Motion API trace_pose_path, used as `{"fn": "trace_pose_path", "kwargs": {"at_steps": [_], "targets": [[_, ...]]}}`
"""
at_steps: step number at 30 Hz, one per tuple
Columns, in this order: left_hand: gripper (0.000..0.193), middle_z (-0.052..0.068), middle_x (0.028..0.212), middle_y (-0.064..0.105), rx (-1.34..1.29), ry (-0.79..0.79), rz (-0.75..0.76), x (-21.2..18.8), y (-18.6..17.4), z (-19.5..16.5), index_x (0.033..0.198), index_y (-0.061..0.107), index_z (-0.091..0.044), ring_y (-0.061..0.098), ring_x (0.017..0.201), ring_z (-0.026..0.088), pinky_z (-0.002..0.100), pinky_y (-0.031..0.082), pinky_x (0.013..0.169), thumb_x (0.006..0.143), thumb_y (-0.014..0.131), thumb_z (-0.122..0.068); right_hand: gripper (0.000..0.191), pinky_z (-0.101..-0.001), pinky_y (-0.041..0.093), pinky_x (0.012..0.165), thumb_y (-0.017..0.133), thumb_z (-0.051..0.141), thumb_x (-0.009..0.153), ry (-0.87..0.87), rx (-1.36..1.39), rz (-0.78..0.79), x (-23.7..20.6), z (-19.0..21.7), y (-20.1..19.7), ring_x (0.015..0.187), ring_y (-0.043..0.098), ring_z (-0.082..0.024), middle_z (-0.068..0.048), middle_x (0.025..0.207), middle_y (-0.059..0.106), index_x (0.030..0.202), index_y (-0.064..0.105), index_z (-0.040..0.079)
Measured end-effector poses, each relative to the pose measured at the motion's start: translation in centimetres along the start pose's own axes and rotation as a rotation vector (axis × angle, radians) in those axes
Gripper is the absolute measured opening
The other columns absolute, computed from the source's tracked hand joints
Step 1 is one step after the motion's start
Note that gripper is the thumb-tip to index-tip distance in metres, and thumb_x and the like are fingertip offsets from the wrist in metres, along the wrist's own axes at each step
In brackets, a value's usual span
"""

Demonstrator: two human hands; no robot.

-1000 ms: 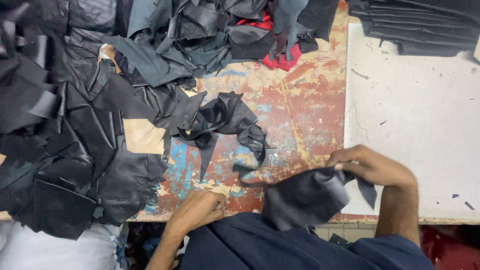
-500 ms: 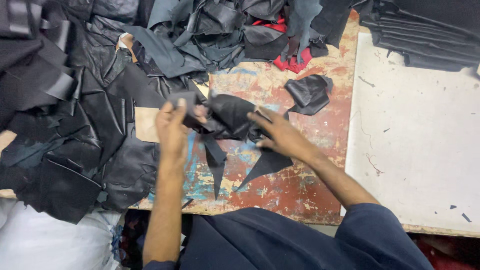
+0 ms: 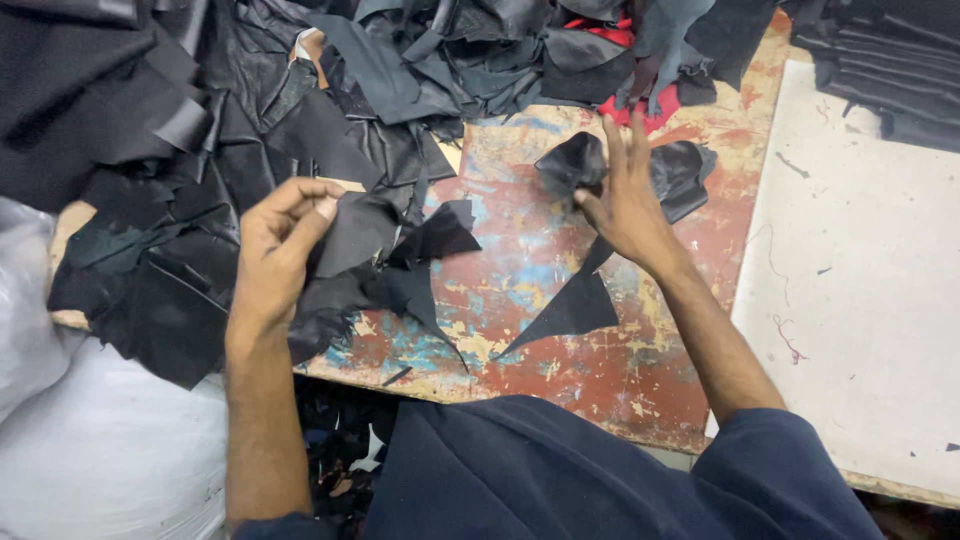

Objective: The person sorts through a pile of black leather scraps on a workbench, then spreads a large leather hide flat on the table and smooths it with their hands. They place a paper pattern sheet on the hide, reposition it, and trace along its edge with a pen.

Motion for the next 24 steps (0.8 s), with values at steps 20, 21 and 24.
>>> {"fn": "trace_pose_path", "kwargs": {"at_steps": [20, 21, 24], "targets": [[0.044, 0.005, 0.099, 0.067, 0.489, -0.217, 0.08, -1.9, 2.9, 2.8, 0.133, 0.067, -0.008, 0.061, 0.085, 0.014, 0.029, 0.051, 0.074, 0.091, 0.075, -0.02, 0.034, -0.0311, 0.05, 0.087, 0.074, 0.018, 0.096, 0.312, 0.251, 0.033, -6.0, -7.7, -2.6, 0.103, 0.06, -0.017, -0.007, 0.114, 0.067, 0.126, 0.07, 0.003], [0.065, 0.016, 0.117, 0.065, 0.667, -0.15, 0.201, -3.8, 4.1, 5.8, 0.141, 0.059, -0.007, 0.066, 0.102, 0.025, 0.04, 0.053, 0.092, 0.084, 0.08, -0.029, 0.042, -0.0346, 0.05, 0.09, 0.077, 0.017, 0.092, 0.308, 0.023, -0.045, -6.8, -9.3, -4.1, 0.109, 0.06, -0.023, -0.013, 0.121, 0.066, 0.131, 0.067, 0.005], [0.105, 0.032, 0.148, 0.042, 1.134, -0.018, 0.079, -7.8, 4.9, 12.3, 0.15, 0.04, -0.002, 0.044, 0.129, 0.049, 0.06, 0.037, 0.101, 0.065, 0.09, -0.039, 0.069, -0.047, 0.044, 0.104, 0.083, 0.021, 0.085, 0.236, -0.35, -0.229, -8.1, -12.9, -7.0, 0.129, 0.05, -0.04, -0.028, 0.143, 0.052, 0.146, 0.056, 0.004]]}}
Point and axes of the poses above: each hand's wrist, its own x-axis towards the middle knuckle, its own y-axis out of the palm, z = x × y, the point moved 3 cm from there along x, towards the middle knuckle
